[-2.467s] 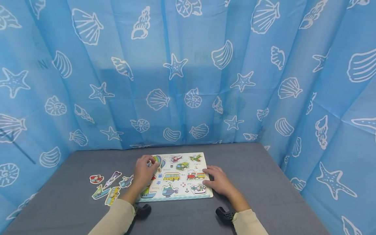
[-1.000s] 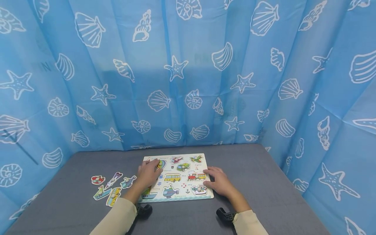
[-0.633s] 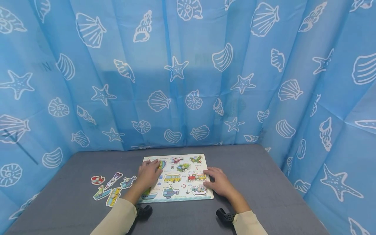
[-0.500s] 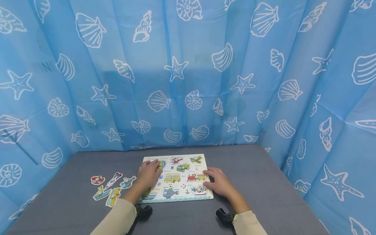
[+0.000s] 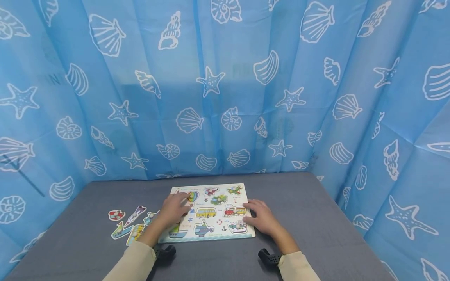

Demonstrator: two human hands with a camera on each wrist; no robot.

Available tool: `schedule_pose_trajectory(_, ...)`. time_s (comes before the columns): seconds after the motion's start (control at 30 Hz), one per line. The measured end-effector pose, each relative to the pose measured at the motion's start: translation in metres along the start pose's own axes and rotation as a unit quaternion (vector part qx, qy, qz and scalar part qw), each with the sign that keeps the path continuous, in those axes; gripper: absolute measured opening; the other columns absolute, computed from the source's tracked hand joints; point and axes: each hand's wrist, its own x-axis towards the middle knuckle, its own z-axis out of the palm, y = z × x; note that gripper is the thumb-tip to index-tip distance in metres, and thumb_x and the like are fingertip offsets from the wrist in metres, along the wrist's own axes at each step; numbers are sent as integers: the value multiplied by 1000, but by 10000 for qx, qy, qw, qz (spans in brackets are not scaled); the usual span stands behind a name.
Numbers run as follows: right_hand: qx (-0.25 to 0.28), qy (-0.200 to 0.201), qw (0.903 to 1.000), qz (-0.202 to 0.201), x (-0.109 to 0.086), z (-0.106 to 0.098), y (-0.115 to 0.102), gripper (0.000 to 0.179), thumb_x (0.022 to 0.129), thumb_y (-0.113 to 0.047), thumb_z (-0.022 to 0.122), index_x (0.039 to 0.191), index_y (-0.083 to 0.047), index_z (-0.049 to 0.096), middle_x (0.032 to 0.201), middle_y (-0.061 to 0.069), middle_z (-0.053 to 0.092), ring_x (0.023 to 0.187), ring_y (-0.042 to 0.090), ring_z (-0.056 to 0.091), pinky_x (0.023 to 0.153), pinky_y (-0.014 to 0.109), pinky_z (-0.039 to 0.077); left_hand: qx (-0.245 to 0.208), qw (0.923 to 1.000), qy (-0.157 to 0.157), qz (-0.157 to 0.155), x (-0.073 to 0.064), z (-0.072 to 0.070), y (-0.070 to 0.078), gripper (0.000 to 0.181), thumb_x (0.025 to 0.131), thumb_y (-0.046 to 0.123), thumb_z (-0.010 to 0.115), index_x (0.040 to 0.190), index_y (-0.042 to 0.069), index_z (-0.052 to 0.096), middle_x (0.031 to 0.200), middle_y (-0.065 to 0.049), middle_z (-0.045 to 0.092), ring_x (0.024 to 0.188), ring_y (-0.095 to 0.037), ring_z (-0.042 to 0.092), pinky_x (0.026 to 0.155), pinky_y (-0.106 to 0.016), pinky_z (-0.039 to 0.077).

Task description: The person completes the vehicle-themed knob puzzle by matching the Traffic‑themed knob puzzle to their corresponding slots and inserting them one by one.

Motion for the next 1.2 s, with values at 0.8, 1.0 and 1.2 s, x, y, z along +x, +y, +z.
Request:
schedule_pose_trajectory(0.8,-46,33,9999,-84,0,1,2,47,87,-22,73,128,-2,61,138,22,50,130,45,37,101,62,29,-1081,9912,524,-552,-31,-41,-29,4,92,18,68,93,14,69,75,3,55,70,-16,49,62,-33,42)
schedule_pose_trajectory(1.0,40,103,9999,-133,0,2,3,47,86,-20,73,128,-1,61,137,23,50,130,45,37,101,62,29,-1102,9885,618,-827,-32,-55,-37,5,93,19,66,93,14,69,74,1,54,67,-17,49,59,-33,40)
schedule_pose_trajectory(1.2,42,69,9999,-107,1,1,4,48,87,-21,73,128,-1,61,138,22,50,131,45,36,101,62,28,-1114,9858,674,-1058,-35,-63,-48,7,93,19,67,93,12,69,72,-2,52,63,-19,46,56,-34,37)
